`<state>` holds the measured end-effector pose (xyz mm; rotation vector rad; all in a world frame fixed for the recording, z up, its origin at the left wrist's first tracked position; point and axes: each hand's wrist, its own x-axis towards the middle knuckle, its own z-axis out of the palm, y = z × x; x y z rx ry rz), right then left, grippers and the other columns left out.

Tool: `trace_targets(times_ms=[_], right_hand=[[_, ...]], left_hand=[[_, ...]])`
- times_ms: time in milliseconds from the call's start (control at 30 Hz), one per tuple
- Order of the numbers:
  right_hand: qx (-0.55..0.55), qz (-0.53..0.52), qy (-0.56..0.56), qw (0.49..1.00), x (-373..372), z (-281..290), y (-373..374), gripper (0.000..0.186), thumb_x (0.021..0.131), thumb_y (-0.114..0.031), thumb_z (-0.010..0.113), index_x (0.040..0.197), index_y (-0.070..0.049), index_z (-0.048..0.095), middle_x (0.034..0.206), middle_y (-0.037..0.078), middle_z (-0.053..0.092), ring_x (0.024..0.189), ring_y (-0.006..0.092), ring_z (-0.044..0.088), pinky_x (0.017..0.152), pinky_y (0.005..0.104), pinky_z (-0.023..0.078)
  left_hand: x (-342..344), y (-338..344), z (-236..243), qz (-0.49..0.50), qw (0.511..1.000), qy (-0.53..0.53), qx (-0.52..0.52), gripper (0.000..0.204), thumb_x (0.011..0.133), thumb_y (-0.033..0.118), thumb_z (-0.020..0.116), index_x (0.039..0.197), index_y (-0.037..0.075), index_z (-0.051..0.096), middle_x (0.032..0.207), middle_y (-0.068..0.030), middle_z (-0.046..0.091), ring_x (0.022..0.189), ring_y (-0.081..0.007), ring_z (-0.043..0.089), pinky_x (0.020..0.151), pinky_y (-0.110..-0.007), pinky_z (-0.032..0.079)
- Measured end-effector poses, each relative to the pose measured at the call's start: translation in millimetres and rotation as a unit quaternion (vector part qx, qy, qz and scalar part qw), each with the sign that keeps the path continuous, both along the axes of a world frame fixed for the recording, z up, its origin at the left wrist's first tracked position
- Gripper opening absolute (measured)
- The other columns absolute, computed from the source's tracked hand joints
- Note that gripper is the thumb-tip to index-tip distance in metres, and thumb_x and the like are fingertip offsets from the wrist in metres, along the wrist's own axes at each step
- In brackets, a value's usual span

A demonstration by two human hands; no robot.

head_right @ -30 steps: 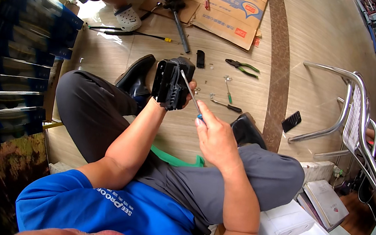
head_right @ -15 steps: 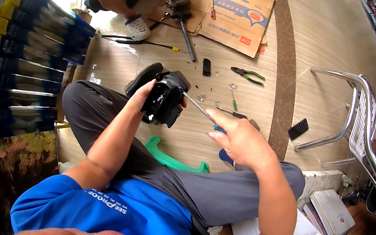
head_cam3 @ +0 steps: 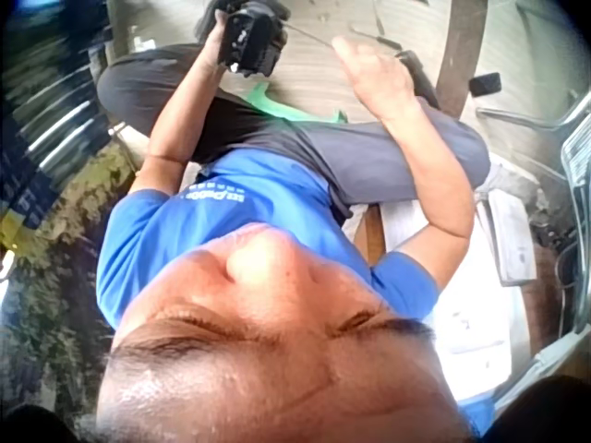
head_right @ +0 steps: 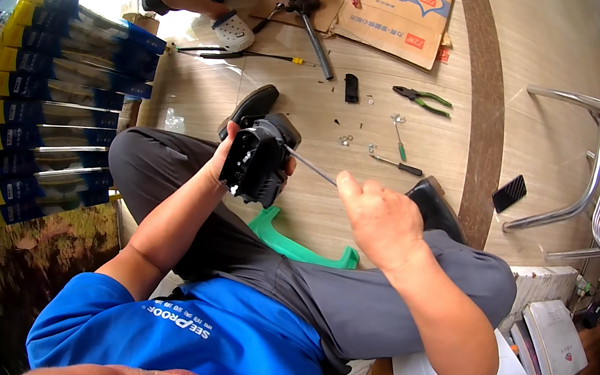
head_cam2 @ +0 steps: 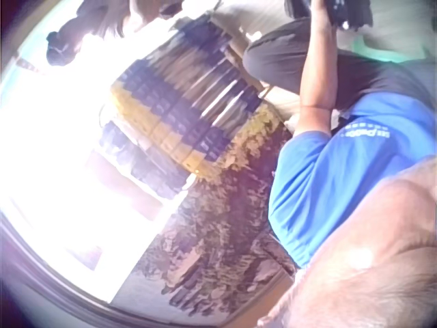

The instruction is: The person disassembles and reassembles a black plastic mechanical housing using a screwdriver, removing screws and separating the two halves of the casing.

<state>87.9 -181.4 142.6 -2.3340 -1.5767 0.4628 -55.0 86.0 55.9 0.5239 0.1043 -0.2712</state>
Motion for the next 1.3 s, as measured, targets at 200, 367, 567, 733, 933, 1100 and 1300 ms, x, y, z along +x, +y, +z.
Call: trace_targets(times_ms=[200, 367, 567, 733, 933, 1100, 1300], right_hand=[[-0.015, -0.040, 0.292, 0.955, 2.7, 1.0, 2.7, 0.031, 0.090, -0.011, 0.062, 0.121, -0.010, 0.055, 0.084, 0.017, 0.068, 0.073, 0.0407, 0.067, 0.064, 0.0483, 0.054], [-0.041, -0.054, 0.127, 0.990, -1.8, -16.2, -3.5, 0.033, 0.089, -0.009, 0.065, 0.120, -0.010, 0.055, 0.085, 0.016, 0.068, 0.073, 0.0387, 0.067, 0.063, 0.0466, 0.053], [0.004, -0.040, 0.000, 0.999, -6.4, -28.9, 2.2, 0.031, 0.086, -0.008, 0.063, 0.115, -0.008, 0.056, 0.077, 0.016, 0.066, 0.069, 0.0360, 0.068, 0.057, 0.0455, 0.055], [0.013, -0.072, 0.177, 0.982, -9.8, -17.2, 9.4, 0.028, 0.088, -0.008, 0.062, 0.115, -0.007, 0.055, 0.076, 0.018, 0.066, 0.069, 0.0385, 0.068, 0.059, 0.0476, 0.054], [0.005, -0.080, 0.161, 0.984, -7.9, -20.4, 9.9, 0.027, 0.089, -0.009, 0.062, 0.115, -0.007, 0.055, 0.080, 0.018, 0.067, 0.071, 0.0399, 0.067, 0.060, 0.0490, 0.052], [0.026, -0.060, 0.074, 0.995, -5.7, -28.8, 9.6, 0.025, 0.088, -0.009, 0.061, 0.113, -0.006, 0.055, 0.079, 0.018, 0.067, 0.067, 0.0397, 0.067, 0.057, 0.0497, 0.053], [0.014, -0.064, 0.049, 0.997, -7.1, -42.8, 10.1, 0.024, 0.088, -0.009, 0.061, 0.111, -0.006, 0.055, 0.080, 0.018, 0.067, 0.068, 0.0404, 0.067, 0.057, 0.0497, 0.054]], left_hand=[[8.2, -1.4, -5.4, 0.013, 0.997, 0.044, 0.055, 0.093, 0.083, 0.077, 0.059, 0.130, -0.004, 0.057, 0.117, -0.0234, 0.067, 0.107, -0.0319, 0.069, 0.091, -0.041, 0.057], [14.2, -3.3, -12.7, 0.003, 0.996, 0.042, 0.078, 0.094, 0.081, 0.078, 0.059, 0.130, -0.003, 0.057, 0.113, -0.0229, 0.069, 0.104, -0.0321, 0.070, 0.090, -0.042, 0.058], [11.9, -3.0, -20.0, 0.008, 0.999, 0.021, 0.037, 0.096, 0.081, 0.079, 0.058, 0.130, -0.003, 0.057, 0.116, -0.0225, 0.068, 0.107, -0.0313, 0.069, 0.091, -0.041, 0.057], [14.2, -5.5, -18.4, 0.017, 0.997, 0.034, 0.065, 0.100, 0.077, 0.082, 0.058, 0.130, -0.003, 0.057, 0.117, -0.0212, 0.067, 0.108, -0.0305, 0.068, 0.092, -0.041, 0.056], [17.4, -10.3, -10.7, 0.039, 0.994, 0.032, 0.099, 0.103, 0.077, 0.084, 0.056, 0.131, -0.003, 0.057, 0.118, -0.0207, 0.067, 0.109, -0.0308, 0.068, 0.094, -0.041, 0.055], [16.8, -12.8, -27.7, 0.042, 0.999, 0.033, 0.008, 0.099, 0.081, 0.082, 0.052, 0.132, -0.002, 0.056, 0.119, -0.0222, 0.067, 0.111, -0.0322, 0.067, 0.095, -0.042, 0.055], [16.0, -12.0, -41.4, 0.029, 0.997, 0.062, -0.026, 0.103, 0.077, 0.084, 0.052, 0.135, -0.001, 0.054, 0.122, -0.0281, 0.063, 0.112, -0.0335, 0.065, 0.095, -0.044, 0.054]])
